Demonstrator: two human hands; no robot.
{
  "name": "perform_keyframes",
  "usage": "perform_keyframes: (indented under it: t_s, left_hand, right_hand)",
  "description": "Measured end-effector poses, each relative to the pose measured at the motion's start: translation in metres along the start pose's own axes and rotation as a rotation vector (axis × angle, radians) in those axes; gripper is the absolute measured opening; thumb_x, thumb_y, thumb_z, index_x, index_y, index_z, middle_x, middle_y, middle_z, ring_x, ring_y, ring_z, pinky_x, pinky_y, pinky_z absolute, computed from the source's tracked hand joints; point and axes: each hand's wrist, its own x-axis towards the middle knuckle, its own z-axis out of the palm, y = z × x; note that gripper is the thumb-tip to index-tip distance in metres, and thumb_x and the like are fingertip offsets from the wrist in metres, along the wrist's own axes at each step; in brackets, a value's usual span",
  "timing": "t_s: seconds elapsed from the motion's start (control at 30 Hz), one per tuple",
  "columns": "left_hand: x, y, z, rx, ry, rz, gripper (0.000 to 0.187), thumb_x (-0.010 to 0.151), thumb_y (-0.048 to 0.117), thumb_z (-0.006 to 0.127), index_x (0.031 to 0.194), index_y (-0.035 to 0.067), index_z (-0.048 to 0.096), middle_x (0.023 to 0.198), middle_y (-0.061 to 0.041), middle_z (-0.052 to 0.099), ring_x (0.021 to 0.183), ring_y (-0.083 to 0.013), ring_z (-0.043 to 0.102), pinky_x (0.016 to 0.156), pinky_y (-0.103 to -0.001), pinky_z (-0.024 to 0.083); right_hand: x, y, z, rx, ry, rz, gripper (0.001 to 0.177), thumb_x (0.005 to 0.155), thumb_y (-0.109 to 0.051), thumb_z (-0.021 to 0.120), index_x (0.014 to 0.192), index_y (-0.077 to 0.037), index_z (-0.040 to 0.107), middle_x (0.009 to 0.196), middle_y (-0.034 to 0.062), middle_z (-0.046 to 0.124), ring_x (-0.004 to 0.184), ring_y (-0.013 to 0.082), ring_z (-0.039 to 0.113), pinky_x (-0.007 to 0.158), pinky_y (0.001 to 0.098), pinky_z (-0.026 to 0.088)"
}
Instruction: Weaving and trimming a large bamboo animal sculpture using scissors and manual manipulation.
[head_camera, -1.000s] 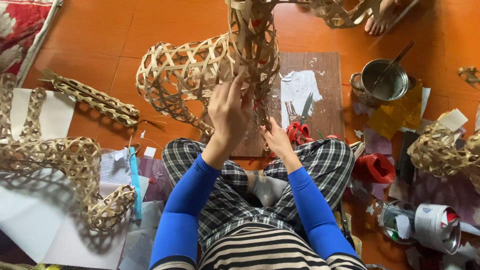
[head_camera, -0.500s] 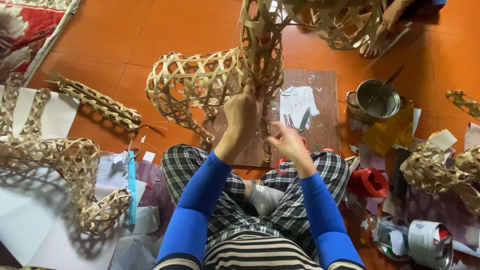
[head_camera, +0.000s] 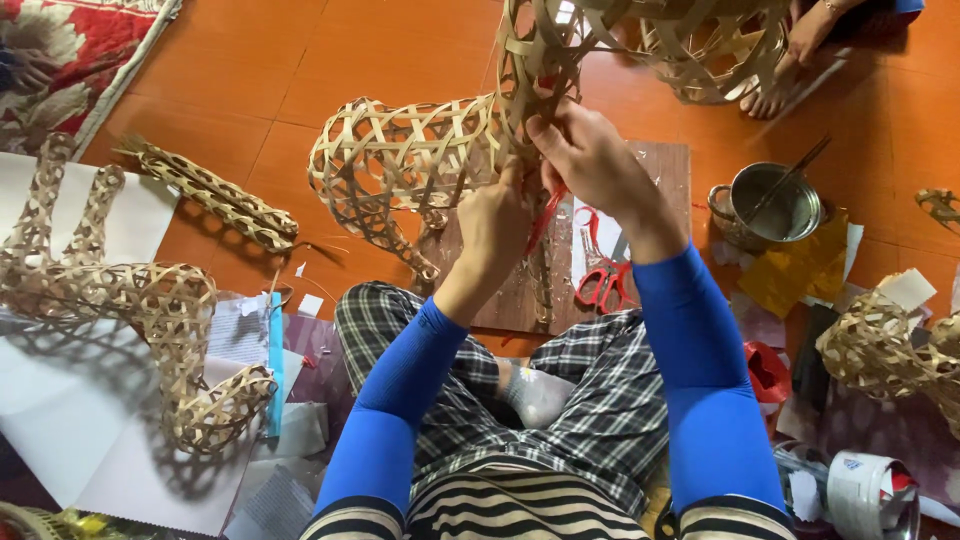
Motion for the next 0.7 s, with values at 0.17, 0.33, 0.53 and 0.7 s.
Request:
perform_keyframes:
  t_s: [0.17, 0.33, 0.53, 0.7]
  left_hand:
    - [0.004, -0.002, -0.014, 0.004, -0.001, -0.004, 0.026, 0.107, 0.031, 0.067, 0.121, 0.009, 0.07, 0.058, -0.003, 0.068, 0.037, -0.019, 0.058, 0.034, -0.037, 0.04]
    - [0.003, 0.003, -0.033, -0.09, -0.015, -0.03, 0.031, 0.098, 0.025, 0.074, 0.124, 0.009, 0.07, 0.06, -0.007, 0.069, 0.039, -0.0224, 0.057, 0.038, -0.041, 0.04]
    - [0.005, 0.01, -0.041, -0.176, -0.003, 0.012, 0.02, 0.106, 0.027, 0.067, 0.117, 0.01, 0.066, 0.058, -0.005, 0.065, 0.039, -0.0214, 0.054, 0.038, -0.041, 0.037]
    - [0.008, 0.009, -0.047, -0.142, -0.038, 0.041, 0.02, 0.101, 0.014, 0.072, 0.118, 0.004, 0.07, 0.058, -0.005, 0.064, 0.038, -0.0191, 0.054, 0.035, -0.039, 0.041]
  right_hand:
    - [0.008, 0.032, -0.005, 0.704, -0.149, -0.007, 0.045, 0.112, -0.036, 0.062, 0.147, -0.007, 0.06, 0.072, -0.0035, 0.057, 0.052, 0.0067, 0.049, 0.045, 0.0237, 0.039]
    - [0.008, 0.048, 0.001, 0.872, -0.119, -0.054, 0.042, 0.112, -0.026, 0.068, 0.148, -0.006, 0.062, 0.089, -0.0011, 0.064, 0.06, 0.0047, 0.055, 0.05, 0.0204, 0.047]
    - [0.006, 0.053, -0.004, 0.844, -0.151, -0.099, 0.028, 0.117, -0.024, 0.058, 0.138, -0.006, 0.061, 0.082, -0.0036, 0.06, 0.057, 0.0039, 0.05, 0.05, 0.0212, 0.045]
    - [0.002, 0.035, -0.013, 0.853, -0.259, -0.085, 0.041, 0.121, -0.023, 0.053, 0.161, -0.013, 0.054, 0.074, -0.003, 0.057, 0.05, 0.0062, 0.047, 0.043, 0.0232, 0.041]
